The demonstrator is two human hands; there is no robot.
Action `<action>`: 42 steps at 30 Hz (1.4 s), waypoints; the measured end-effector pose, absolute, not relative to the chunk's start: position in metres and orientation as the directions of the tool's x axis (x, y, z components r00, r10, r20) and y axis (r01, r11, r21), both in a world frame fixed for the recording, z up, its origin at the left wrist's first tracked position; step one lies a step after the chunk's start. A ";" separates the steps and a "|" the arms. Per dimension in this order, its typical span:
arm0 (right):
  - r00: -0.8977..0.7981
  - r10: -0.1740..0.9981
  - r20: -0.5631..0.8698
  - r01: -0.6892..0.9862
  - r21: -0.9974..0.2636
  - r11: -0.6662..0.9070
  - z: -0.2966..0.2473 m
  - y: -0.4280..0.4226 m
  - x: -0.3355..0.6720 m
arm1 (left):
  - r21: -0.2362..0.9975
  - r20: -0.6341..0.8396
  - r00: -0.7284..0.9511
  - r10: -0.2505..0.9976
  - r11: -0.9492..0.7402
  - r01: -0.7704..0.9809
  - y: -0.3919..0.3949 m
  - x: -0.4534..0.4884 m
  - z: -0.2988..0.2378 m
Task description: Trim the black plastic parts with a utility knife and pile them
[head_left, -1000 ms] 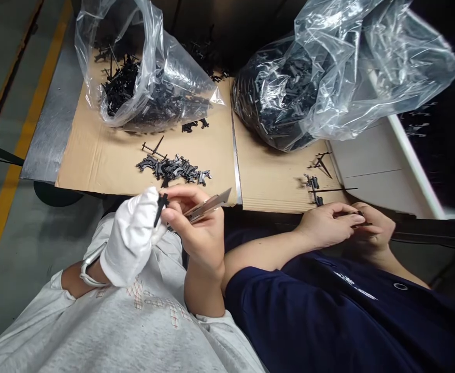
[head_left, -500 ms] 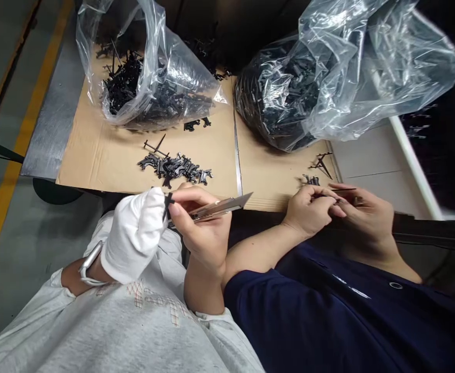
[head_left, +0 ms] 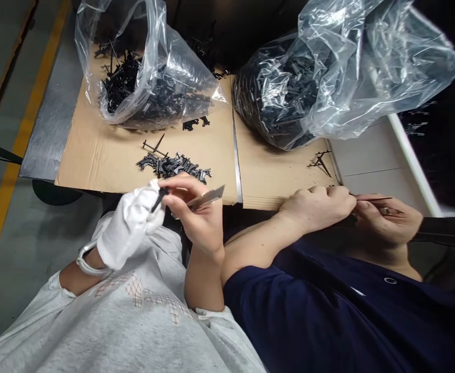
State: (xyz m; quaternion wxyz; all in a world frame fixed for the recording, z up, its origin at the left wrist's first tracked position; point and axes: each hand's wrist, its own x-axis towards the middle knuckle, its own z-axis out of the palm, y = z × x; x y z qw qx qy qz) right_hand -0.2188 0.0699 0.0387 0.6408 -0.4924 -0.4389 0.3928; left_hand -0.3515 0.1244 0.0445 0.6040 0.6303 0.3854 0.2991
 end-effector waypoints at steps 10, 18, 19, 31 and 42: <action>0.394 0.919 -0.023 0.718 -0.616 -0.324 0.014 0.147 -0.198 | 0.968 -0.241 0.197 0.950 0.223 0.113 0.172 -0.362 0.013; 0.556 0.828 0.072 0.763 -0.439 -0.474 0.001 0.184 -0.120 | 0.982 -0.152 0.202 0.968 0.126 0.138 0.170 -0.368 0.012; 0.548 0.835 0.049 0.767 -0.428 -0.478 -0.003 0.189 -0.114 | 0.982 -0.150 0.217 0.965 0.120 0.147 0.170 -0.367 0.011; 0.662 0.746 0.076 0.225 -0.969 -0.101 0.012 0.123 -0.159 | 0.912 -0.350 0.388 0.853 0.404 -0.066 0.152 -0.333 0.027; 0.217 0.974 0.067 -0.058 -0.995 0.082 0.033 0.083 -0.193 | 0.597 -0.485 0.697 0.529 0.782 -0.178 0.145 -0.338 0.029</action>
